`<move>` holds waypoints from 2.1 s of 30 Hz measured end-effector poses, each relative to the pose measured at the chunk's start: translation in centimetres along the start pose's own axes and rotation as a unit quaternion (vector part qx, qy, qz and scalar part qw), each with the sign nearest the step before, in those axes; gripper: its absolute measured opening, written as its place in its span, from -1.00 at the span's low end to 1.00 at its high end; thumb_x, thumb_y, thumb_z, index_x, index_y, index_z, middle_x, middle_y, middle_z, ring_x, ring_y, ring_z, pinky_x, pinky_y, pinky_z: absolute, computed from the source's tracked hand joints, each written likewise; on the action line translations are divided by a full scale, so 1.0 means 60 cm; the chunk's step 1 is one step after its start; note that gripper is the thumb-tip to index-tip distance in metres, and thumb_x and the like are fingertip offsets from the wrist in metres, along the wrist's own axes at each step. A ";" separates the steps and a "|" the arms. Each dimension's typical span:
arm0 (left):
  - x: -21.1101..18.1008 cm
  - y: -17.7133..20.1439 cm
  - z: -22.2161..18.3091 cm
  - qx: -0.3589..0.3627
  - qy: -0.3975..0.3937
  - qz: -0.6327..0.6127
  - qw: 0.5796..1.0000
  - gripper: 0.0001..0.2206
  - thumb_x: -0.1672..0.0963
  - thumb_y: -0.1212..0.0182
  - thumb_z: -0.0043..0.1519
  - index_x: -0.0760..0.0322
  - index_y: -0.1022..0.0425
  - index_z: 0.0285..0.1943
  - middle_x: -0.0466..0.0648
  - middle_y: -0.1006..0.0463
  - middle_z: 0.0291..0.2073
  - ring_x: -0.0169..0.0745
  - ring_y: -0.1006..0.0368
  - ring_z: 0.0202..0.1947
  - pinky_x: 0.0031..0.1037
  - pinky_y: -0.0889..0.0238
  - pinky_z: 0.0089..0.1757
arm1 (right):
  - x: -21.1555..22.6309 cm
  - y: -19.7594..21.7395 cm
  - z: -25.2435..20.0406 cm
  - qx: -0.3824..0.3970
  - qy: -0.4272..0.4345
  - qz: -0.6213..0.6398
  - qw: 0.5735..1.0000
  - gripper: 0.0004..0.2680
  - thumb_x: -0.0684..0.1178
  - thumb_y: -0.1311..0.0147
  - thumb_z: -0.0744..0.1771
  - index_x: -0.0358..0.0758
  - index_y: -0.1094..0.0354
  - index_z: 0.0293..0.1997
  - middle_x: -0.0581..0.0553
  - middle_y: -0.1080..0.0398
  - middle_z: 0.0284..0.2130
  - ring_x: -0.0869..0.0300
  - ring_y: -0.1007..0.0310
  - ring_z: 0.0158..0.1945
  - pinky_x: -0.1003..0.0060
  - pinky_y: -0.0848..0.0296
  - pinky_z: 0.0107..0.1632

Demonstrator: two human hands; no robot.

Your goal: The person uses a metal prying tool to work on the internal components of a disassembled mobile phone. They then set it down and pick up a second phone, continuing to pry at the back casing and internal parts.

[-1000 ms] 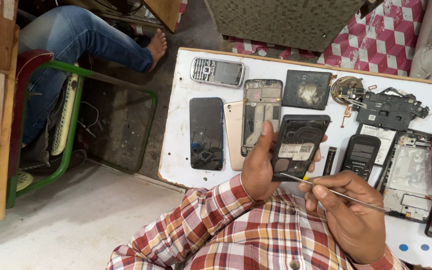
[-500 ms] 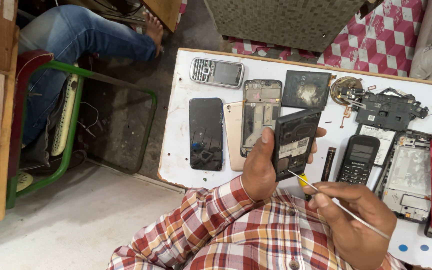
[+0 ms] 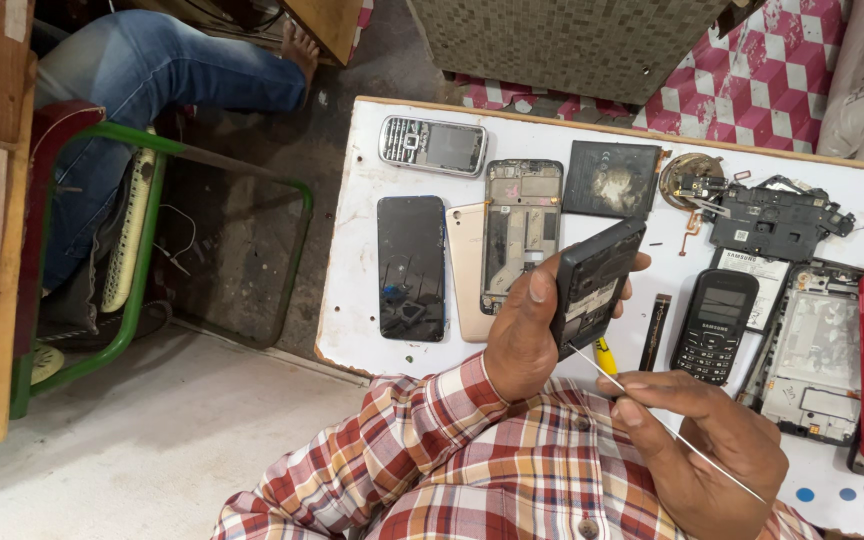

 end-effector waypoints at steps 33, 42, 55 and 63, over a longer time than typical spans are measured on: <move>-0.023 -0.004 -0.002 -0.015 -0.035 0.081 0.996 -0.01 -0.42 0.27 0.25 0.50 -0.35 0.35 -0.06 -0.42 -0.10 -0.35 -0.35 0.00 -0.49 -0.29 0.07 | 0.031 -0.014 0.005 0.000 0.067 -0.098 0.993 -0.93 -0.25 -0.20 0.31 -0.37 -0.42 -0.19 -0.30 -0.58 -0.25 0.06 -0.67 -0.08 0.28 -0.64 -0.06; -0.019 -0.003 -0.004 -0.005 -0.051 0.097 0.994 -0.03 -0.41 0.30 0.30 0.48 -0.34 0.37 -0.03 -0.41 -0.08 -0.34 -0.34 -0.03 -0.45 -0.29 0.11 | 0.031 -0.009 0.002 -0.002 0.078 -0.078 0.994 -0.91 -0.27 -0.21 0.30 -0.39 -0.43 -0.17 -0.32 -0.58 -0.24 0.05 -0.64 -0.10 0.26 -0.59 -0.03; -0.009 0.004 -0.007 -0.018 -0.042 0.080 0.996 -0.07 -0.39 0.28 0.30 0.46 -0.32 0.36 -0.04 -0.42 -0.02 -0.33 -0.34 0.01 -0.46 -0.29 0.11 | 0.038 -0.017 0.002 0.002 0.101 -0.126 0.987 -0.92 -0.27 -0.21 0.29 -0.42 -0.43 -0.19 -0.32 -0.58 -0.26 0.06 -0.64 -0.12 0.27 -0.57 -0.02; 0.014 0.015 0.005 -0.044 0.022 -0.216 0.975 -0.31 -0.23 0.29 0.46 0.32 -0.28 0.47 0.05 -0.51 0.11 -0.26 -0.46 -0.05 -0.40 -0.41 -0.01 | -0.012 0.031 -0.008 -0.044 0.035 0.105 0.993 -0.87 -0.29 -0.06 0.39 -0.51 -0.29 0.02 -0.48 -0.55 -0.22 0.09 -0.61 -0.29 0.22 -0.62 -0.14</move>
Point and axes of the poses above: each hand's wrist, its own z-axis towards the middle knuckle, its own y-axis out of the back of the hand, x = y × z, the point moved 8 cm from there along z, towards the middle knuckle
